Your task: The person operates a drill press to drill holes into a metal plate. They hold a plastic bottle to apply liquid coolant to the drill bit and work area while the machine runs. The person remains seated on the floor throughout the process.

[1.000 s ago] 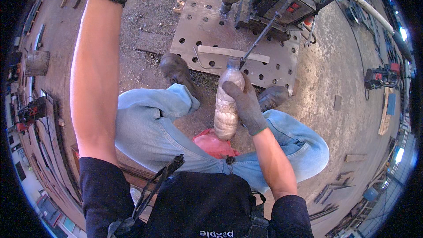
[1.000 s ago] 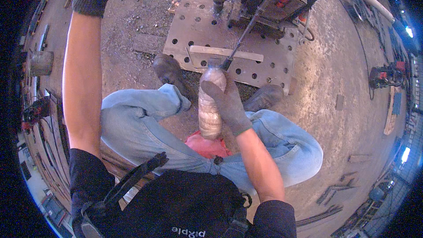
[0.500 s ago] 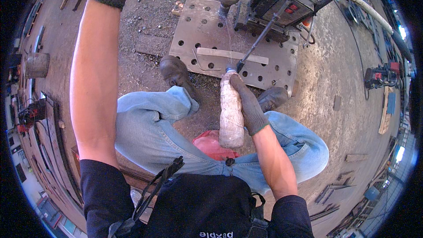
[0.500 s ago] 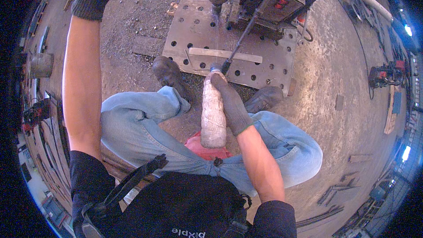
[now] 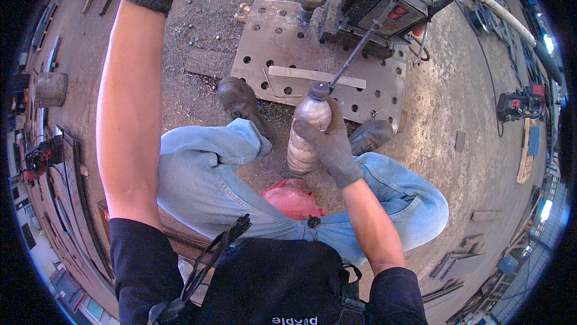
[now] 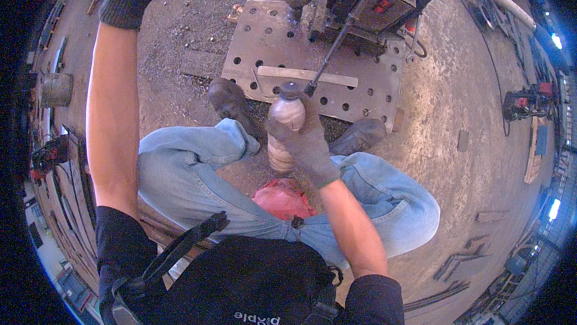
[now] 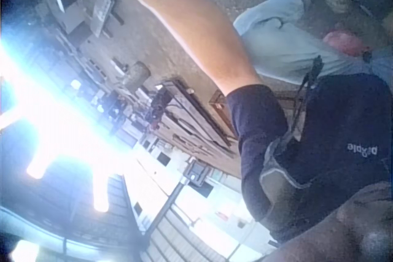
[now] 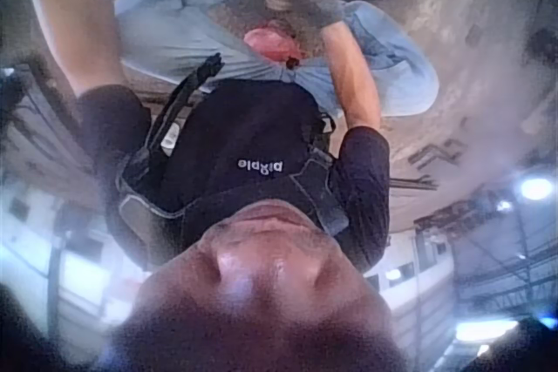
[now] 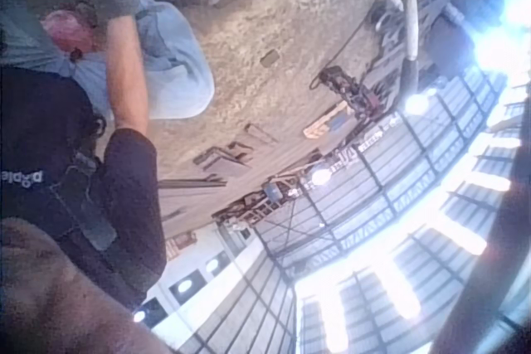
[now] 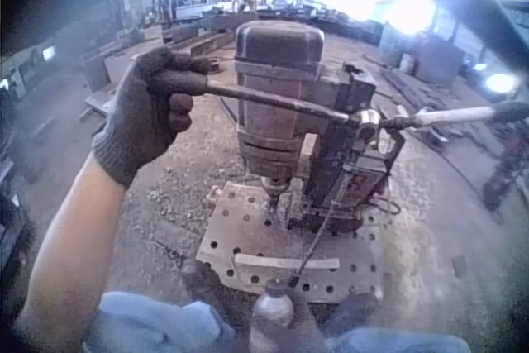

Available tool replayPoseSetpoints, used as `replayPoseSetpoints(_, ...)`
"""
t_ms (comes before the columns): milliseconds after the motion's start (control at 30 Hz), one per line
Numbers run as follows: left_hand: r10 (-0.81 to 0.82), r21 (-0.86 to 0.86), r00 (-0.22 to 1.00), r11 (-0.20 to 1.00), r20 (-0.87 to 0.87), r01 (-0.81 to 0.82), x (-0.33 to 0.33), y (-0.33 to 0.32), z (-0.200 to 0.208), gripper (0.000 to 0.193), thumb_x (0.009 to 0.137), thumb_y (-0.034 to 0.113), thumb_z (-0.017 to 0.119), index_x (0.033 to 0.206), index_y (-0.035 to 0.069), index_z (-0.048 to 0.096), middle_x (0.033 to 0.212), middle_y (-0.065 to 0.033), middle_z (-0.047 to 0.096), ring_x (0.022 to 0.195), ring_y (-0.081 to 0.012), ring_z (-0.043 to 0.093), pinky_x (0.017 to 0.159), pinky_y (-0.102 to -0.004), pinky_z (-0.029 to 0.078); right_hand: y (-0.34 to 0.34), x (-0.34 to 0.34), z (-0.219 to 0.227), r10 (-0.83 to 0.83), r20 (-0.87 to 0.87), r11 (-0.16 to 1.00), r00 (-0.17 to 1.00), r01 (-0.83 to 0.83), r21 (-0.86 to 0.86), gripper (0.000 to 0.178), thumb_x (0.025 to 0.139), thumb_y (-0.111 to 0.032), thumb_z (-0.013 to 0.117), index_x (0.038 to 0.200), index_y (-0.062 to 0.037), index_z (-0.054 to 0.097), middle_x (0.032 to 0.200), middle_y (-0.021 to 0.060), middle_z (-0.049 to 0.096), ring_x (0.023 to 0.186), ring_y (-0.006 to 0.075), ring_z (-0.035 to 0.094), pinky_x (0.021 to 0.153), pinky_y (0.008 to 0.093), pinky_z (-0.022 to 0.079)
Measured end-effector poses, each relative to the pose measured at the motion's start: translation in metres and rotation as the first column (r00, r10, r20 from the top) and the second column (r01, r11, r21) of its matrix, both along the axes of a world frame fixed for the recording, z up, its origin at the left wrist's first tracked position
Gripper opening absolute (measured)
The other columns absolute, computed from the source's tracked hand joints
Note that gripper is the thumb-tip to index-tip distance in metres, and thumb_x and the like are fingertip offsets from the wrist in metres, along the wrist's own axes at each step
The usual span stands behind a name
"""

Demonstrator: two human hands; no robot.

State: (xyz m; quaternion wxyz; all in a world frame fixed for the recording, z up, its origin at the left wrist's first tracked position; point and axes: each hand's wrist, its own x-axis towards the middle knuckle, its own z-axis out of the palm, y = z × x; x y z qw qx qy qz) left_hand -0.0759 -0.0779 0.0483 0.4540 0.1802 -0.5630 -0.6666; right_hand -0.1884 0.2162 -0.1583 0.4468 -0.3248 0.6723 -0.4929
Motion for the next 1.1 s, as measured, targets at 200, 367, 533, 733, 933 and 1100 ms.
replayPoseSetpoints(200, 0.055, 0.001, 0.998, 0.998, 0.024, -0.055, 0.003, 0.004, 0.002, 0.046, 0.093, 0.045, 0.051, 0.106, 0.002, 0.064, 0.079, 0.0018, 0.063, 0.054, -0.0038, 0.048, 0.044, -0.0179, 0.037, -0.002, 0.004, -0.003, -0.065, 0.358, 0.995, 0.931, 0.032, 0.097, 0.064, 0.082, -0.034, 0.075, 0.13, -0.0014, 0.046, 0.11, 0.0097, 0.06, 0.094, 0.0185, 0.062, 0.081, 0.0315, 0.052)
replayPoseSetpoints(367, 0.034, 0.026, 0.999, 0.999, 0.029, -0.035, 0.001, 0.0, -0.001, 0.047, 0.093, 0.045, 0.051, 0.107, 0.002, 0.064, 0.076, 0.0026, 0.062, 0.054, -0.0038, 0.048, 0.044, -0.0183, 0.036, -0.001, -0.007, -0.003, -0.155, 0.657, 0.971, 0.738, -0.008, 0.238, 0.046, 0.088, -0.041, 0.067, 0.115, -0.0059, 0.056, 0.089, 0.0028, 0.06, 0.072, 0.0119, 0.059, 0.064, 0.028, 0.051)
replayPoseSetpoints(533, 0.032, 0.046, 0.999, 0.998, 0.026, -0.033, 0.003, 0.001, 0.001, 0.045, 0.094, 0.043, 0.051, 0.107, 0.002, 0.064, 0.078, 0.0019, 0.063, 0.054, -0.0037, 0.049, 0.044, -0.0175, 0.038, -0.002, -0.005, -0.01, -0.214, 0.73, 0.956, 0.649, -0.014, 0.293, 0.037, 0.091, -0.044, 0.063, 0.103, -0.0091, 0.061, 0.078, 0.001, 0.061, 0.06, 0.0111, 0.058, 0.054, 0.0264, 0.051)
replayPoseSetpoints(733, 0.033, 0.086, 0.999, 0.996, -0.01, -0.032, -0.002, 0.001, 0.001, 0.038, 0.094, 0.04, 0.052, 0.104, 0.005, 0.063, 0.085, -0.0018, 0.067, 0.055, -0.0043, 0.052, 0.042, -0.0168, 0.041, 0.003, -0.015, -0.021, -0.203, 0.731, 0.954, 0.651, -0.036, 0.297, 0.047, 0.088, -0.047, 0.066, 0.112, -0.0077, 0.058, 0.086, 0.0009, 0.059, 0.068, 0.011, 0.058, 0.062, 0.0271, 0.051)
replayPoseSetpoints(933, 0.094, 0.09, 0.995, 0.992, -0.035, -0.09, 0.0, 0.006, 0.0, 0.035, 0.093, 0.04, 0.053, 0.103, 0.008, 0.062, 0.089, -0.0036, 0.068, 0.054, -0.0047, 0.052, 0.042, -0.0171, 0.04, -0.005, -0.001, 0.01, -0.15, 0.57, 0.988, 0.808, 0.098, 0.121, 0.054, 0.086, -0.037, 0.071, 0.123, -0.0043, 0.051, 0.103, 0.0053, 0.06, 0.088, 0.0136, 0.06, 0.076, 0.0284, 0.052)
replayPoseSetpoints(1100, 0.039, 0.055, 0.999, 0.998, -0.022, -0.037, 0.0, 0.003, -0.002, 0.04, 0.093, 0.042, 0.053, 0.106, 0.005, 0.062, 0.084, -0.0003, 0.066, 0.055, -0.0038, 0.052, 0.043, -0.017, 0.04, -0.005, 0.003, 0.014, -0.03, 0.206, 0.999, 0.978, 0.032, -0.003, 0.059, 0.083, -0.028, 0.075, 0.128, -0.0023, 0.046, 0.108, 0.0078, 0.06, 0.096, 0.016, 0.06, 0.083, 0.0307, 0.051)
